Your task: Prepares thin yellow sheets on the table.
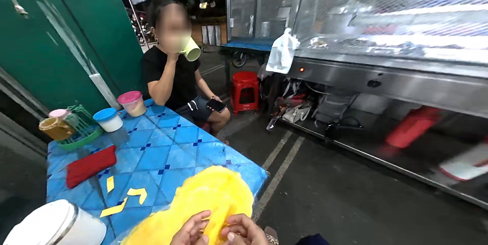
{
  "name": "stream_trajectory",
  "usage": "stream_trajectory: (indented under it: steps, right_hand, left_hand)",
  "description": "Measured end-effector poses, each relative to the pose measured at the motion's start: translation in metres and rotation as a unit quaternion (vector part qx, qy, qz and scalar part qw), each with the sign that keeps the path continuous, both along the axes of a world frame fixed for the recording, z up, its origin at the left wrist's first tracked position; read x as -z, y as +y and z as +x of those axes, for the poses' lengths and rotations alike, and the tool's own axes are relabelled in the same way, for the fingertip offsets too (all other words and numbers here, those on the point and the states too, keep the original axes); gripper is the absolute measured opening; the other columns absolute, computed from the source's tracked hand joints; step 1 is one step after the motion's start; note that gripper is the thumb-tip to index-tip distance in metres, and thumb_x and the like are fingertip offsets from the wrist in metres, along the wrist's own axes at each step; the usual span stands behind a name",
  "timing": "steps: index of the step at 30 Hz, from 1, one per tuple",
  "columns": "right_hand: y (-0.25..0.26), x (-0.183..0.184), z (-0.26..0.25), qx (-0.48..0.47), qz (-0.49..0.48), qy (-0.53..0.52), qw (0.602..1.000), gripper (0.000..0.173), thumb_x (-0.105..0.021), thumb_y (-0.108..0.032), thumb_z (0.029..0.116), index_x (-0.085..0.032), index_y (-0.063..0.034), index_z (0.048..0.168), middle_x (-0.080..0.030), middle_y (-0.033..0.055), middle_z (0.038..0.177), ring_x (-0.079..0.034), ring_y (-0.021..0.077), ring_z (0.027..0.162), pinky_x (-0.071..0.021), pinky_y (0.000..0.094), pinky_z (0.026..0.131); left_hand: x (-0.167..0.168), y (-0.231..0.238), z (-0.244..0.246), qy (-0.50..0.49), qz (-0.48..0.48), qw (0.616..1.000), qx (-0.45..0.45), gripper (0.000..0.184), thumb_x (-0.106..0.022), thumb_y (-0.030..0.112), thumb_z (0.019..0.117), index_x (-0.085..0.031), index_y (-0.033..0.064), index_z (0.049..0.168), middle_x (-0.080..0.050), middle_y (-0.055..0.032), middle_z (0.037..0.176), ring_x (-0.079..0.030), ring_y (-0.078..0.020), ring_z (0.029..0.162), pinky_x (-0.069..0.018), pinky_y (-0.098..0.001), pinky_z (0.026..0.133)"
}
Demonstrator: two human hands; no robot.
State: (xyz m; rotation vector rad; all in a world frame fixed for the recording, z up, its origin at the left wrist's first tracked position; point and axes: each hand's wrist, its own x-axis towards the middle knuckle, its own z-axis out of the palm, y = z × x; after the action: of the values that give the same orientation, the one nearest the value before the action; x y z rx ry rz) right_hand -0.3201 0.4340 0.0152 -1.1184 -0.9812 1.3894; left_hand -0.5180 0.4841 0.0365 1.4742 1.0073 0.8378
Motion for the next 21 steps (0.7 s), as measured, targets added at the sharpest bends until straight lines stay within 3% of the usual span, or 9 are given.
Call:
stream_trajectory:
  steps: [12,18,21]
  right_hand:
    - [-0.001,-0.009,-0.001,-0.01,-0.04,0.026,0.999,0.034,-0.057,-0.003,0.1018,-0.052,0.0057,0.134,-0.072,0.0164,0.108,-0.075,0.0275,0.088,-0.0649,0.0439,0.077]
    - [-0.006,-0.009,-0.002,-0.081,-0.009,-0.022,0.996,0.016,-0.067,-0.011,0.0981,-0.063,0.0023,0.107,-0.072,0.0112,0.092,-0.074,0.022,0.079,-0.064,0.0405,0.072]
    - [-0.008,-0.006,-0.003,-0.123,0.023,-0.057,0.99,0.02,-0.068,-0.015,0.0981,-0.066,0.0023,0.108,-0.073,0.0112,0.095,-0.073,0.0203,0.081,-0.0631,0.0396,0.074]
  left_hand:
    - [-0.006,-0.002,0.005,-0.045,-0.048,0.998,-0.02,0.044,-0.054,-0.007,0.0953,-0.053,-0.0049,0.139,-0.073,-0.014,0.115,-0.072,-0.0217,0.099,-0.0606,-0.038,0.085]
    - [-0.006,-0.001,0.009,-0.066,-0.07,0.993,-0.062,0.038,-0.058,-0.006,0.095,-0.058,-0.0031,0.133,-0.072,-0.0125,0.115,-0.071,-0.0206,0.098,-0.061,-0.0359,0.082]
    - [-0.007,-0.001,0.014,-0.072,-0.067,0.993,-0.068,0.035,-0.058,-0.005,0.0952,-0.06,-0.003,0.13,-0.071,-0.0122,0.116,-0.07,-0.019,0.098,-0.0598,-0.033,0.079]
